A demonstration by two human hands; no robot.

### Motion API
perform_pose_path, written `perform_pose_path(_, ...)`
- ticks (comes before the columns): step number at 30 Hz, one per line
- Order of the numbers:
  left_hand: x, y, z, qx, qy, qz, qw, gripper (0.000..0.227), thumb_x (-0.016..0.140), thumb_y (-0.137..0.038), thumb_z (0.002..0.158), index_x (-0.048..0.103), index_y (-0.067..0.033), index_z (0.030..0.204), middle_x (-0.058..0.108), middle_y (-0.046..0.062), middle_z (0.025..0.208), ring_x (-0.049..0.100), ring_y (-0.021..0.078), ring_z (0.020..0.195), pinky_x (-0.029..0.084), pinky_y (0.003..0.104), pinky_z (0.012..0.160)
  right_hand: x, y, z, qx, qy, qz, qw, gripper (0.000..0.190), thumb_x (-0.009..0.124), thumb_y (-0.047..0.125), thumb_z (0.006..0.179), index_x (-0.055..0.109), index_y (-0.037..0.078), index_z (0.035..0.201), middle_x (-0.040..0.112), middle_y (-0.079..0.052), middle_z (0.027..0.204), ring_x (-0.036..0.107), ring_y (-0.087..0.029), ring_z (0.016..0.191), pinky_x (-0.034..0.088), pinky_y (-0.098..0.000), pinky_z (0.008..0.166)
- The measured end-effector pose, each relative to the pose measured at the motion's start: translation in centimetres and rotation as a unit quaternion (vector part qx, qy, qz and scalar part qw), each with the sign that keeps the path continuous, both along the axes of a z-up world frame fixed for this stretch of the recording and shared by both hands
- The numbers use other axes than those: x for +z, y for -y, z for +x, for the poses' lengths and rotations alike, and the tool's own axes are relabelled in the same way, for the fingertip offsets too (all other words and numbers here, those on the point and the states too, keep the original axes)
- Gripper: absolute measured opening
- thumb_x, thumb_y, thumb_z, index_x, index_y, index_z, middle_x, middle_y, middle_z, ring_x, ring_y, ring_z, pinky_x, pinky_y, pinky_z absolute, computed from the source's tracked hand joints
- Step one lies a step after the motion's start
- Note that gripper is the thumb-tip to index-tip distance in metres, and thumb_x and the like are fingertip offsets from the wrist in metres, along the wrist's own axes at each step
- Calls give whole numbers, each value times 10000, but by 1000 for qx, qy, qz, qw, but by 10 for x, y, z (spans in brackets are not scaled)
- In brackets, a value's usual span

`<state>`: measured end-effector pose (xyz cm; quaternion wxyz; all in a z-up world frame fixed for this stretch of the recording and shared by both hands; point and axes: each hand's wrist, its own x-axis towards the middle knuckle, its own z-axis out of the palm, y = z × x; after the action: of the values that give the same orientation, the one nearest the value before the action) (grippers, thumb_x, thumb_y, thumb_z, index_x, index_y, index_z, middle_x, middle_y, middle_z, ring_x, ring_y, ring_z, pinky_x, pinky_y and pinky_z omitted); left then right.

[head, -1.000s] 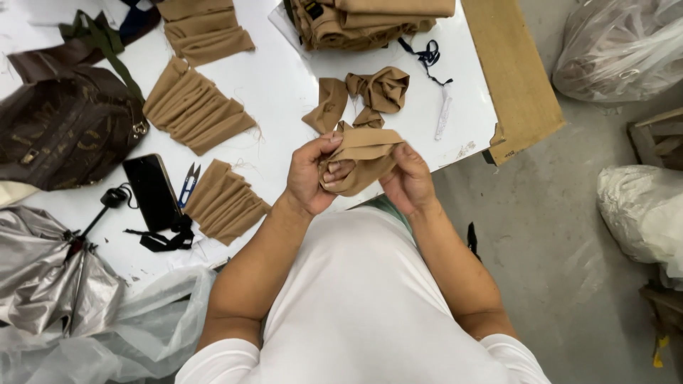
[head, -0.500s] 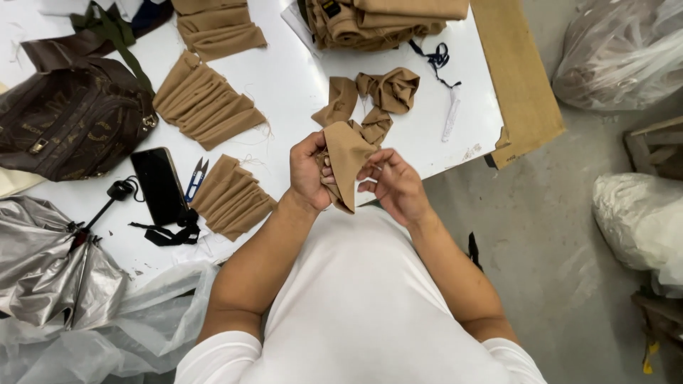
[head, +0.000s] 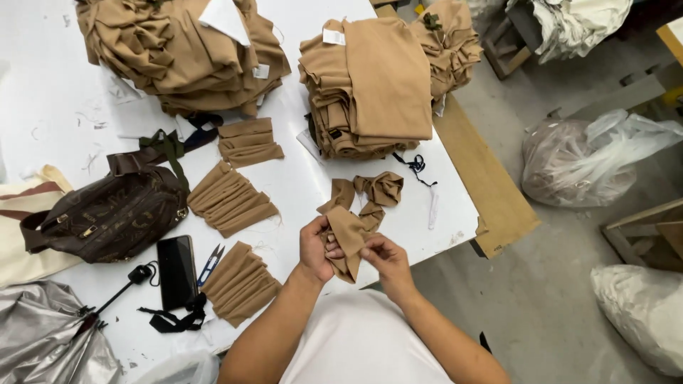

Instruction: The person is folding small rectangular fabric strips and stacking them neatly on a work table.

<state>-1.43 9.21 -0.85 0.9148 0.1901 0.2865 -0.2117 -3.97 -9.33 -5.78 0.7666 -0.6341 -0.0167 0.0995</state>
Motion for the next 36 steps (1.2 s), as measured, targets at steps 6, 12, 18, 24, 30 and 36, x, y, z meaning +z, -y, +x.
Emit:
perform_pose_path(6,18,-3,-2,9,60,-50,997,257,596,-246,905,448,-184,705,296,-69,547,375,43,399,297,123,315,28,24,11,-42,-79,279,956,139,589,187,1010,585,50,983,697,-107,829,715,-209,808,563,-397,864)
perform_pose_path(12,-3,8,-16,-11,83,-56,995,170,615,-226,899,520,-174,768,313,-35,546,409,111,451,363,195,399,50,31,19,-28,-96,435,895,139,586,220,984,518,128,1062,705,-95,852,736,-246,871,556,-443,932)
perform_pose_path(18,-19,5,-20,-9,101,-65,993,179,611,-239,904,498,-201,770,314,-38,556,415,121,499,381,222,472,24,35,24,-23,-66,441,895,400,614,113,951,531,144,1341,769,-103,996,739,-252,969,527,-469,974)
perform_pose_path(24,-37,12,-21,2,136,-85,987,67,596,-191,932,582,-163,872,541,78,658,616,249,693,553,395,720,14,45,33,-39,-58,416,907,413,627,131,983,527,188,1379,732,-12,946,689,-151,879,513,-402,935)
perform_pose_path(30,-30,-3,-19,68,170,-27,983,91,604,-110,988,643,-121,1070,762,119,959,736,270,1006,568,451,960,-42,52,24,-50,-171,402,898,301,604,182,1024,619,149,1324,758,-19,995,719,-143,878,593,-308,800)
perform_pose_path(36,-23,11,-24,70,130,-27,989,85,648,-175,1001,671,-141,1076,774,58,1014,733,193,975,586,394,936,-40,62,40,-128,-162,439,874,322,564,157,1065,647,141,1376,739,-4,1265,703,-176,1156,551,-409,1058)
